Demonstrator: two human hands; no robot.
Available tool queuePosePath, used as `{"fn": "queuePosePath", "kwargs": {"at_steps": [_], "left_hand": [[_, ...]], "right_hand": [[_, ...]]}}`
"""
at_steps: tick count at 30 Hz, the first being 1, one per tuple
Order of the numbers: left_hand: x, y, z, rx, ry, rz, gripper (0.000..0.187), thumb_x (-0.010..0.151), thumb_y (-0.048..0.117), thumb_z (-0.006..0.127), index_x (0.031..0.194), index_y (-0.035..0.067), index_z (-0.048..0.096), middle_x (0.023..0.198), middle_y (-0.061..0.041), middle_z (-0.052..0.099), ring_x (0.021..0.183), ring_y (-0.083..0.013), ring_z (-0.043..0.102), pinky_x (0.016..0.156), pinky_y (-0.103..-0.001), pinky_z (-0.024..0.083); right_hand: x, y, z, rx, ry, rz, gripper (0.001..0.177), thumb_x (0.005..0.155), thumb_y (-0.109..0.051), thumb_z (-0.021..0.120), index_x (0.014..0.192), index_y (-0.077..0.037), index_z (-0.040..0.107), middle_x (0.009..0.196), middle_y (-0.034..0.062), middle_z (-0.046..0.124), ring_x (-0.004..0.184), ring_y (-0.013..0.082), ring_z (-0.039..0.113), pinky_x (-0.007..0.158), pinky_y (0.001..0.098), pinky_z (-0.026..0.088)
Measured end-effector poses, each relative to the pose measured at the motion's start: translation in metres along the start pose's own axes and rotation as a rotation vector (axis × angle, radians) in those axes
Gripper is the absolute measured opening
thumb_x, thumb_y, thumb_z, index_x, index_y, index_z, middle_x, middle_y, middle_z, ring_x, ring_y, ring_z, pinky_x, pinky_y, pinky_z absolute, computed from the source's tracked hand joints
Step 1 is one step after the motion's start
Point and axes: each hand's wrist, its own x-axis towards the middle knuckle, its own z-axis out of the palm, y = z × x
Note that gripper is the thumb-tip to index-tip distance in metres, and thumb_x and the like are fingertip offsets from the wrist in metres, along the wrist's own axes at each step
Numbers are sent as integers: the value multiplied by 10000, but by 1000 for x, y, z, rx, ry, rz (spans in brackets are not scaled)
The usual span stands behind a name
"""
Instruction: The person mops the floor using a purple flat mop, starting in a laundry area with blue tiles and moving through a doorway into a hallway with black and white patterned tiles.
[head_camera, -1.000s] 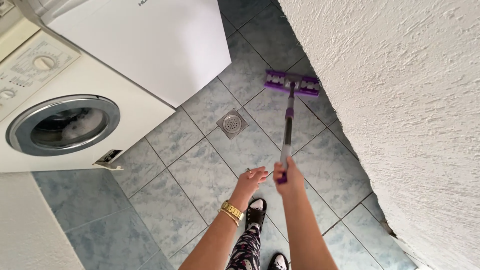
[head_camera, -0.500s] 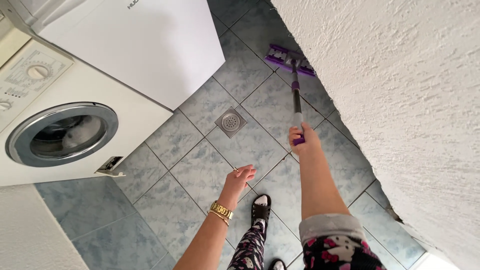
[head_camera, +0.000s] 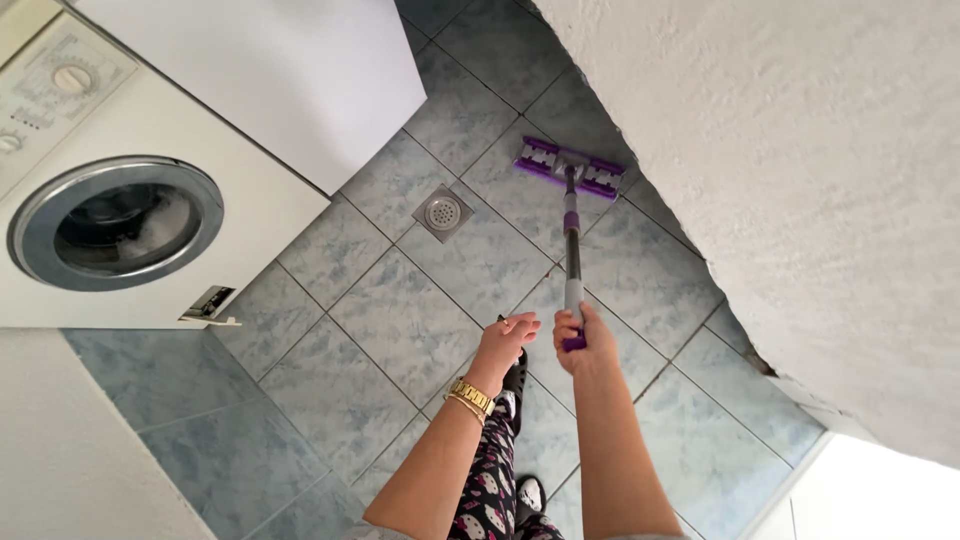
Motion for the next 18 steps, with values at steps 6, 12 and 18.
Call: {"fn": "queuePosePath", "kwargs": {"at_steps": [6,12,18], "left_hand": [[-44,-89,44,40,-19,67,408,947,340,612,1311,174,696,1155,-13,772,1054,-135,711,814,-275,457],[-89,-161,88,120,-5,48,368,891,333,679,1210,183,782,1007,-52,796,844,-139,720,665,-262,476],[-159,-137,101,16,-70,-76,413,901,371,707,1218,113,767,1004,-51,781,827,-110,701,679,-228,520]], "right_hand": [[-91,49,-98,-37,6,-23,339,1074,-402,511,1010,-70,481,827,-36,520,548,-19,490,436,109,353],[-187,82,-155,-16,7,-23,298,1076,-376,504,1034,-81,502,847,-53,512,560,-32,477,449,100,351],[-255,112,-173,52,97,-82,254,1078,-341,503,1042,-90,481,841,-42,490,556,-24,474,441,110,348]]}}
